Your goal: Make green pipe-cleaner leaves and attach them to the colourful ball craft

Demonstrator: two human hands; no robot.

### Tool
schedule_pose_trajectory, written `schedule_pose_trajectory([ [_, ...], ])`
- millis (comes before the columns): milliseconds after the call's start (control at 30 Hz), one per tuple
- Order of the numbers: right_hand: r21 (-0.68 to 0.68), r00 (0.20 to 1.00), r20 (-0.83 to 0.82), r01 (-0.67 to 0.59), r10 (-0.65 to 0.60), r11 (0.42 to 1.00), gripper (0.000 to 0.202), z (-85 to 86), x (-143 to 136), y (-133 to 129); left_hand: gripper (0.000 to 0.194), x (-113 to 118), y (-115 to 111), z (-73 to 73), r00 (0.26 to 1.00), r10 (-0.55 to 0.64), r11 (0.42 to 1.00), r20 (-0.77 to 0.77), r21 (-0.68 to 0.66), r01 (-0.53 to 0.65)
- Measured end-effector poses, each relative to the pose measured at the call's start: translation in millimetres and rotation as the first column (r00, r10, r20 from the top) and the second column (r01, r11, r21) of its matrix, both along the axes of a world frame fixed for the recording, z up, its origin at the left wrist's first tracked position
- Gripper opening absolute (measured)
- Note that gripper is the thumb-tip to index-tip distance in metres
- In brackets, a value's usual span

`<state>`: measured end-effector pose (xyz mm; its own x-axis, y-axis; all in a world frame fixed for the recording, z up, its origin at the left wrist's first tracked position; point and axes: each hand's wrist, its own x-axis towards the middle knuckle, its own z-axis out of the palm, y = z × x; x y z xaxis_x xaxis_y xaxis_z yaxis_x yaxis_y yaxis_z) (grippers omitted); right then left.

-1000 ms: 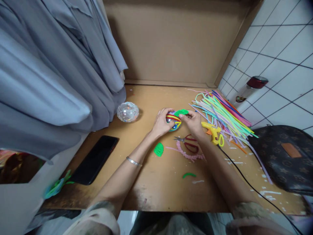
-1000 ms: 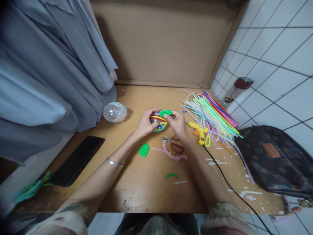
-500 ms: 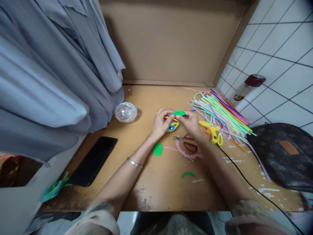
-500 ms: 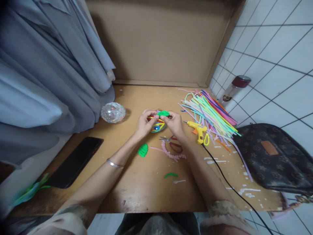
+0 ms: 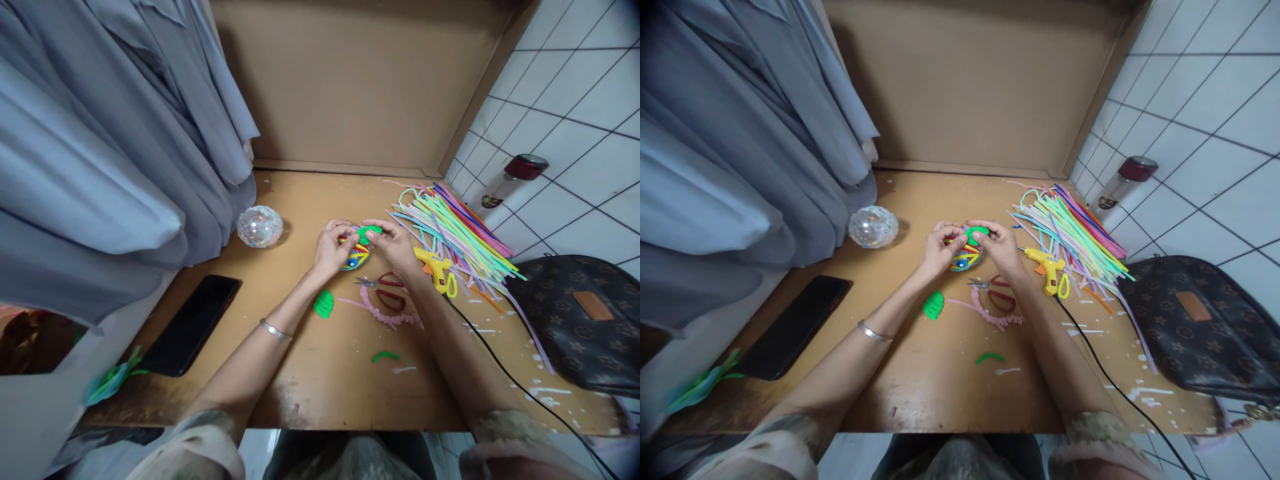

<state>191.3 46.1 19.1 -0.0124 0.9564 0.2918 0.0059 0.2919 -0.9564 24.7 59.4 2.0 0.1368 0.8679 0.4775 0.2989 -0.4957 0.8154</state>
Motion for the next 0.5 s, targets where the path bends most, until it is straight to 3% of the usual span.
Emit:
schedule_pose_trajectory([
  [267, 0.035, 0.999, 0.019, 0.036, -0.037, 0.999, 0.025, -1.1, -2.5, 0.7, 0.007, 0.8, -1.6, 1.1, 1.0, -0.003, 1.0, -0.002, -0.009, 0.003],
  [500, 0.03, 0.992, 0.097, 0.077, -0.08, 0.997, 0.043, 9.5, 10.0, 1.9, 0.009, -3.4, 6.9, -3.7, 0.998, 0.02, 0.999, 0.064, -0.049, -0.016],
])
